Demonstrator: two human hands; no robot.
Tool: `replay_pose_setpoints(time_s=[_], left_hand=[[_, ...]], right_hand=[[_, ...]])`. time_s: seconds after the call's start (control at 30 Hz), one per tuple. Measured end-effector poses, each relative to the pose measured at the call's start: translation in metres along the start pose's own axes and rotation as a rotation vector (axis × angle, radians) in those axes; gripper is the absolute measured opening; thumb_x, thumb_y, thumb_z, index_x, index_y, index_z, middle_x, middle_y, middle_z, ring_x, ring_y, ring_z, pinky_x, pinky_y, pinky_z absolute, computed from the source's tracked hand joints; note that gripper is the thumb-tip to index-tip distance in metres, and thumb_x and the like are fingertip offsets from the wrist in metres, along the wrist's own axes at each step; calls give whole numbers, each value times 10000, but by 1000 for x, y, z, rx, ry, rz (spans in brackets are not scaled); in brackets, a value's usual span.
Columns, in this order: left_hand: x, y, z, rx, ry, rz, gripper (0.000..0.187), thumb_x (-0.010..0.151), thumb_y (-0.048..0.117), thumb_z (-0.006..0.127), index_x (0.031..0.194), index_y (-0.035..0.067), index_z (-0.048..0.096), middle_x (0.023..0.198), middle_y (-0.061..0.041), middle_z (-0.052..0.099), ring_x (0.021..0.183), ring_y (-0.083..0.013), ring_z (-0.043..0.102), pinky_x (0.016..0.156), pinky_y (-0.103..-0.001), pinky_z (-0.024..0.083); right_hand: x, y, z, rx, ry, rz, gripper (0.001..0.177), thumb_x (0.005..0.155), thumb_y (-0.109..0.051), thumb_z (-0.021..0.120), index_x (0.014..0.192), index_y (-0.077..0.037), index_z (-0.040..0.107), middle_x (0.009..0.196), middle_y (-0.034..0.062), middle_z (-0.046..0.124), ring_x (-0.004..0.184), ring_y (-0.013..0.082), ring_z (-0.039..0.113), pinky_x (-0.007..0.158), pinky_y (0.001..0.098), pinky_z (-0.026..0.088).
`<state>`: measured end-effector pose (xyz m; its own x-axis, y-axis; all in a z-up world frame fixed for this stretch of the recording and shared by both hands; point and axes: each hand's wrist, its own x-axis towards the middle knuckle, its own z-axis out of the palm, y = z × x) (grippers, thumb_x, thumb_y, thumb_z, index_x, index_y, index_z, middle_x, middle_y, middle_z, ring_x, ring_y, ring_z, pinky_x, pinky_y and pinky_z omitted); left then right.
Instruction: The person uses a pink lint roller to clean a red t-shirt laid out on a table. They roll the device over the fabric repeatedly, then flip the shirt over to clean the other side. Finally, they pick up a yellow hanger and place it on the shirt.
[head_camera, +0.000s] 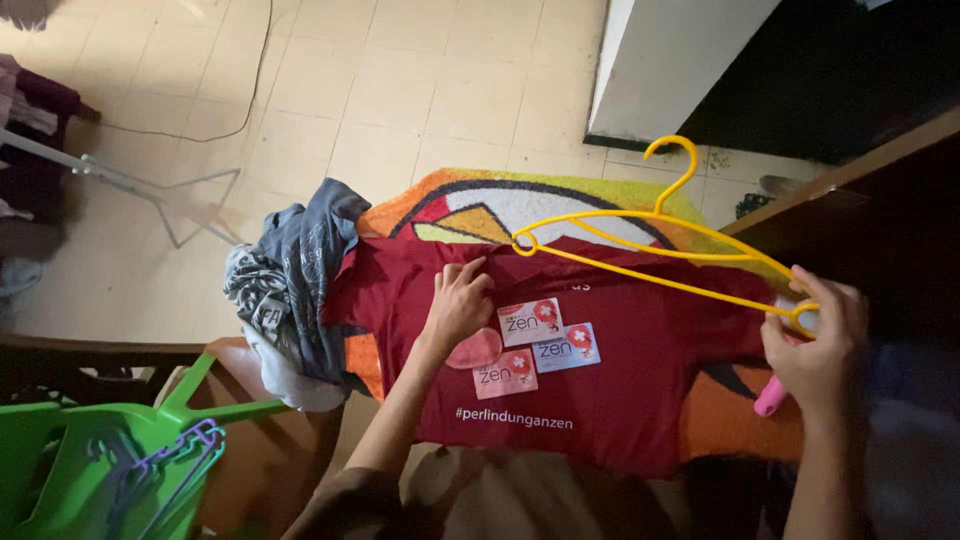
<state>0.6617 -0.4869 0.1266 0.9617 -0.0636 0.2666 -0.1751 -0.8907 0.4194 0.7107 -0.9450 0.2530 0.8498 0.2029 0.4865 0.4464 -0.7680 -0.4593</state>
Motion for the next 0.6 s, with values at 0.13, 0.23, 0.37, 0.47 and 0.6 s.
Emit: replay_pose_setpoints(time_s=[0.13,0.23,0.37,0.47,0.6], left_hand=[[-5,3,3,-17,48,-31,342,728,82,702,1068,117,690,1454,-154,562,1225,-410,501,988,-531,432],[1,7,8,-71,124,-45,276,823,91,705,1098,107,683,1497,-147,555,1234,-403,507,1004,-524,437],[15,4,14,-134,196,-96,229,886,122,725,1112,107,688,1490,-150,555,1228,-384,526,1018,-521,437],[24,-4,10,-171,209,-131,219,870,122,738,1085,104,700,1429,-153,585,1229,-388,534,1008,-515,438],[32,-12,2,-315,179,-159,196,874,108,738,1063,76,698,1403,-216,555,1213,-403,541,1031,-498,455]], right_hand=[[11,-14,2,-44,-58,-64,497,890,41,752,1361,-38,611,1229,142,648,1115,319,604,1010,421,541],[22,-17,21,-74,-81,-134,589,776,45,760,1343,-25,616,1190,131,671,1136,339,638,1011,500,515],[28,-14,63,92,-93,-50,548,809,9,761,1334,-55,620,1162,141,650,1092,345,629,928,466,535],[38,-7,89,126,-122,15,519,821,-15,758,1321,-59,627,1158,152,646,1068,337,645,881,450,549],[63,15,99,150,-190,1,527,795,-27,752,1308,-52,631,1163,162,650,1067,341,651,907,439,548]])
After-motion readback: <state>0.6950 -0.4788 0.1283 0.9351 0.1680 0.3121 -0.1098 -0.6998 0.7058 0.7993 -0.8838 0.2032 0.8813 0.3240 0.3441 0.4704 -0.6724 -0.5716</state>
